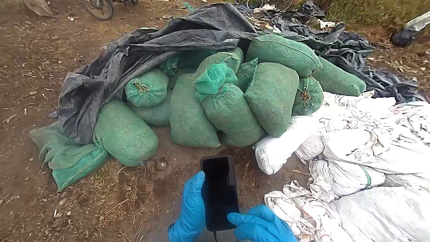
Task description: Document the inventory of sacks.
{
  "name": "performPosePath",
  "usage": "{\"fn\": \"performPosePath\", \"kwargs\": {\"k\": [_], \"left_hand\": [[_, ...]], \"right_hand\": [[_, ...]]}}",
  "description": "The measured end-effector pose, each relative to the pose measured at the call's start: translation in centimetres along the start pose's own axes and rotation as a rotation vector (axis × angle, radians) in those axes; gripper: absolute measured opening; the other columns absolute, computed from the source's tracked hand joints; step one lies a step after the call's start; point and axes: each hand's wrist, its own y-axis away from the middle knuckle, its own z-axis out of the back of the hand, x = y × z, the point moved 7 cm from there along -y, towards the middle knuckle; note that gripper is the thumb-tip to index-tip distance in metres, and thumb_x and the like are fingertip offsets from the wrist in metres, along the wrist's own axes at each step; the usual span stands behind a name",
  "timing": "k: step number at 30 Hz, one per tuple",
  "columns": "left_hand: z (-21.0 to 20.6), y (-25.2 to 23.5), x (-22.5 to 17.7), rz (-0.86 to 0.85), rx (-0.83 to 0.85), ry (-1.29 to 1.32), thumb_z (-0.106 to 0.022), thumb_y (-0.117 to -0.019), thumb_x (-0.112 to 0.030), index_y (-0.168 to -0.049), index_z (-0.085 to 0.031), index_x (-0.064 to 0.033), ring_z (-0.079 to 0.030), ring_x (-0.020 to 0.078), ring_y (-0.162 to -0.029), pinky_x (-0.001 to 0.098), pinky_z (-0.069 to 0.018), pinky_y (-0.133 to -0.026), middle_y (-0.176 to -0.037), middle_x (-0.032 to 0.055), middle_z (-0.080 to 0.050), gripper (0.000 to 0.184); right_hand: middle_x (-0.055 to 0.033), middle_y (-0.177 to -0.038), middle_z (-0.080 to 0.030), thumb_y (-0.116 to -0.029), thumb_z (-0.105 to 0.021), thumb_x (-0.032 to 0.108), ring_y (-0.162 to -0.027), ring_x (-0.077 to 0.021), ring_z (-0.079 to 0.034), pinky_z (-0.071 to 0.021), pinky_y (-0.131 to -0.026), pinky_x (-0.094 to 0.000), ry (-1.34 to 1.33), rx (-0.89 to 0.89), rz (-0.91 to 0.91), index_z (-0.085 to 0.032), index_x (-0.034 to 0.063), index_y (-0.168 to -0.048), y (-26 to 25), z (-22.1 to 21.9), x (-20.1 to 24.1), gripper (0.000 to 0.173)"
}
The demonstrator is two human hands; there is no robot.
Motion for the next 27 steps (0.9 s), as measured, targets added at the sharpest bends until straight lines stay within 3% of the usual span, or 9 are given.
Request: {"fn": "performPosePath", "kwargs": {"k": [3, 8, 12, 18, 23, 27], "left_hand": [[1.3, -2.9, 0.9, -0.081, 0.004, -0.049, -0.032, -0.1100, -0.043, -0.117, -0.069, -0.0005, -0.070, 0.0245, -0.111, 0.0459, -0.0571, -0.099, -0.113, 0.0158, -0.073, 0.057], [-0.4, -8.2, -1.5, -0.184, -0.168, -0.139, -0.030, -0.1076, -0.031, -0.109, -0.071, -0.0013, -0.070, 0.0194, -0.106, 0.0422, -0.0564, -0.098, -0.106, 0.0120, -0.074, 0.051], [-2.1, -13.7, -0.1, -0.193, -0.228, -0.082, -0.028, -0.1098, -0.041, -0.118, -0.069, -0.0014, -0.069, 0.0232, -0.112, 0.0450, -0.0560, -0.101, -0.114, 0.0143, -0.073, 0.057], [-6.4, -20.0, -1.5, -0.215, -0.346, -0.120, -0.029, -0.1089, -0.040, -0.116, -0.069, -0.0013, -0.069, 0.0211, -0.112, 0.0439, -0.0558, -0.101, -0.113, 0.0128, -0.073, 0.056], [-8.3, -23.2, -2.0, -0.257, -0.358, -0.162, -0.028, -0.1099, -0.044, -0.116, -0.069, -0.0034, -0.070, 0.0206, -0.110, 0.0441, -0.0575, -0.098, -0.110, 0.0116, -0.074, 0.058], [-10.1, -25.6, -3.3, -0.193, -0.413, -0.050, -0.034, -0.1091, -0.035, -0.109, -0.070, 0.0013, -0.074, 0.0219, -0.097, 0.0421, -0.0620, -0.089, -0.101, 0.0154, -0.074, 0.051]], "right_hand": [[-0.0060, -0.114, -0.076, -0.1002, -0.047, 0.037, -0.104, -0.0191, -0.067, -0.0504, -0.088, -0.0342, -0.011, 0.073, 0.062, -0.073, 0.0162, -0.099, -3.3, 0.7, -2.3, 0.033], [-0.0058, -0.115, -0.076, -0.1003, -0.048, 0.037, -0.104, -0.0186, -0.066, -0.0496, -0.089, -0.0330, -0.074, 0.182, 0.207, -0.072, 0.0164, -0.099, -10.1, 2.2, -7.4, 0.032], [-0.0050, -0.117, -0.076, -0.0996, -0.050, 0.035, -0.103, -0.0200, -0.067, -0.0511, -0.088, -0.0358, -0.096, 0.249, 0.285, -0.072, 0.0170, -0.100, -16.1, 4.3, -12.0, 0.029], [-0.0050, -0.120, -0.075, -0.1000, -0.049, 0.034, -0.101, -0.0223, -0.067, -0.0511, -0.084, -0.0379, -0.121, 0.353, 0.373, -0.072, 0.0174, -0.103, -23.0, 8.3, -16.8, 0.029], [-0.0011, -0.121, -0.074, -0.1004, -0.049, 0.038, -0.101, -0.0208, -0.066, -0.0510, -0.082, -0.0373, -0.087, 0.391, 0.417, -0.072, 0.0191, -0.101, -27.0, 9.2, -19.3, 0.030], [0.0039, -0.127, -0.072, -0.0993, -0.047, 0.039, -0.108, -0.0173, -0.065, -0.0510, -0.086, -0.0358, 0.002, 0.274, 0.387, -0.071, 0.0221, -0.103, -31.2, 10.1, -20.7, 0.029]]}}
